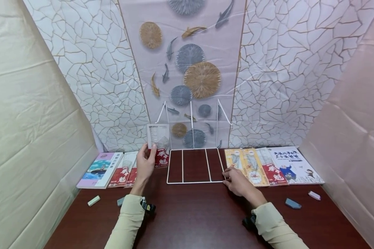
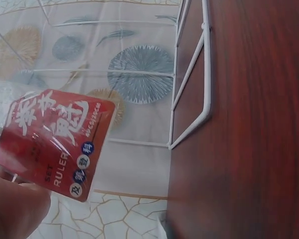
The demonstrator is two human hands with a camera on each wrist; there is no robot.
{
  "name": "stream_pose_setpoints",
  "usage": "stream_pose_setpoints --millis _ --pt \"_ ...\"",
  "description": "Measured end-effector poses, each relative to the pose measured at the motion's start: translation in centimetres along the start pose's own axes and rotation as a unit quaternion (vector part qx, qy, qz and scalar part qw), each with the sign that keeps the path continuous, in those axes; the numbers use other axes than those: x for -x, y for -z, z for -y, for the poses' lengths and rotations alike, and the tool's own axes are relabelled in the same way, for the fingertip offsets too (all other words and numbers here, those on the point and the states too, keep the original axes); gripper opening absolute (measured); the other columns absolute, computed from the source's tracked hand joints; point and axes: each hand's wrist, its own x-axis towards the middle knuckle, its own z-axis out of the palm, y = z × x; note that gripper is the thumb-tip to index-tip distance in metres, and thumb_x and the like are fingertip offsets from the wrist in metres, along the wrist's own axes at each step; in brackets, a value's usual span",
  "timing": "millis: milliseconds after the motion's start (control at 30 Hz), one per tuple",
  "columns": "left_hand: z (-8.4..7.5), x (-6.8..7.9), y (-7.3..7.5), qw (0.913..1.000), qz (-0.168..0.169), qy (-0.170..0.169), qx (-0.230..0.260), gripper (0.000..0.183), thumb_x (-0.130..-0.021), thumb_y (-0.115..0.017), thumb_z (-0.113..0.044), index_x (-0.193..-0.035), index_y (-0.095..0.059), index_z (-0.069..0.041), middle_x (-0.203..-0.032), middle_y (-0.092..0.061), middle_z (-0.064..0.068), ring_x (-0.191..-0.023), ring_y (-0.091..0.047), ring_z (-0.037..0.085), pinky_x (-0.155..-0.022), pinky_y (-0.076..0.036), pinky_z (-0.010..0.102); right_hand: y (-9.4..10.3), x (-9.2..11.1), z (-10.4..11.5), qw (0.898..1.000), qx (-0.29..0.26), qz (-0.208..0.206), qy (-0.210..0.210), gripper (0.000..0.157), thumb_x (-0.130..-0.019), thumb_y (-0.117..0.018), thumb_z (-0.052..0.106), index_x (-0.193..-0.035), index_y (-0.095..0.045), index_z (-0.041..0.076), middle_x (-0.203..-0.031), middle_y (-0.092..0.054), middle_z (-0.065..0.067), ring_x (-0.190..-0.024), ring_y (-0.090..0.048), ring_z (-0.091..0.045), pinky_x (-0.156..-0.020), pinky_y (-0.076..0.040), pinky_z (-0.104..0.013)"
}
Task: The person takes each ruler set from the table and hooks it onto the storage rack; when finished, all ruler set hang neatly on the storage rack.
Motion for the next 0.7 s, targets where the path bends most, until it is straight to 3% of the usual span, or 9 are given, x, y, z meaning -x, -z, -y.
stream_pose_setpoints --millis 267,500,600,700 --pt "0.4 -2.5 -1.5 0.9998 -0.012 -0.003 -0.018 0.027 -0.103 -0.057 -0.012 -0.117 -0.062 0.01 -0.105 -0.069 0.03 -0.09 -0.066 0.04 -0.07 -0.054 0.022 -0.2 -0.1 -0.1 1.0 0.004 -0.007 0.009 0.028 -0.09 -0.071 0.003 -0.115 -0.069 -0.012 -0.122 -0.064 -0.025 -0.105 -0.068 -0.035 -0.087 -0.058 -0.042" --pt "1.1 -4.2 -2.8 0.999 -0.017 0.032 -0.028 0.028 -0.102 -0.056 -0.011 -0.114 -0.059 0.014 -0.103 -0.066 0.036 -0.091 -0.065 0.047 -0.066 -0.05 0.015 -0.2 0.0 -0.2 1.0 0.001 -0.011 0.014 0.029 -0.09 -0.072 0.003 -0.114 -0.069 -0.012 -0.122 -0.064 -0.025 -0.104 -0.068 -0.035 -0.087 -0.058 -0.042" --pt "2.7 -4.8 -3.0 0.9987 -0.016 0.043 -0.021 0.031 -0.103 -0.056 -0.015 -0.113 -0.058 0.014 -0.103 -0.065 0.037 -0.09 -0.063 0.051 -0.064 -0.049 0.015 -0.3 0.0 -0.1 1.0 -0.002 -0.011 0.014 0.029 -0.09 -0.072 0.003 -0.115 -0.069 -0.012 -0.121 -0.064 -0.025 -0.102 -0.069 -0.035 -0.086 -0.059 -0.041" --pt "4.8 -5.0 -2.8 0.9985 -0.016 0.046 -0.025 0.035 -0.104 -0.056 -0.023 -0.114 -0.059 0.01 -0.104 -0.067 0.034 -0.09 -0.063 0.047 -0.065 -0.049 0.015 -0.2 0.1 -0.1 1.0 -0.004 -0.011 0.01 0.03 -0.089 -0.072 0.003 -0.115 -0.069 -0.012 -0.122 -0.064 -0.025 -0.102 -0.069 -0.034 -0.086 -0.059 -0.041"
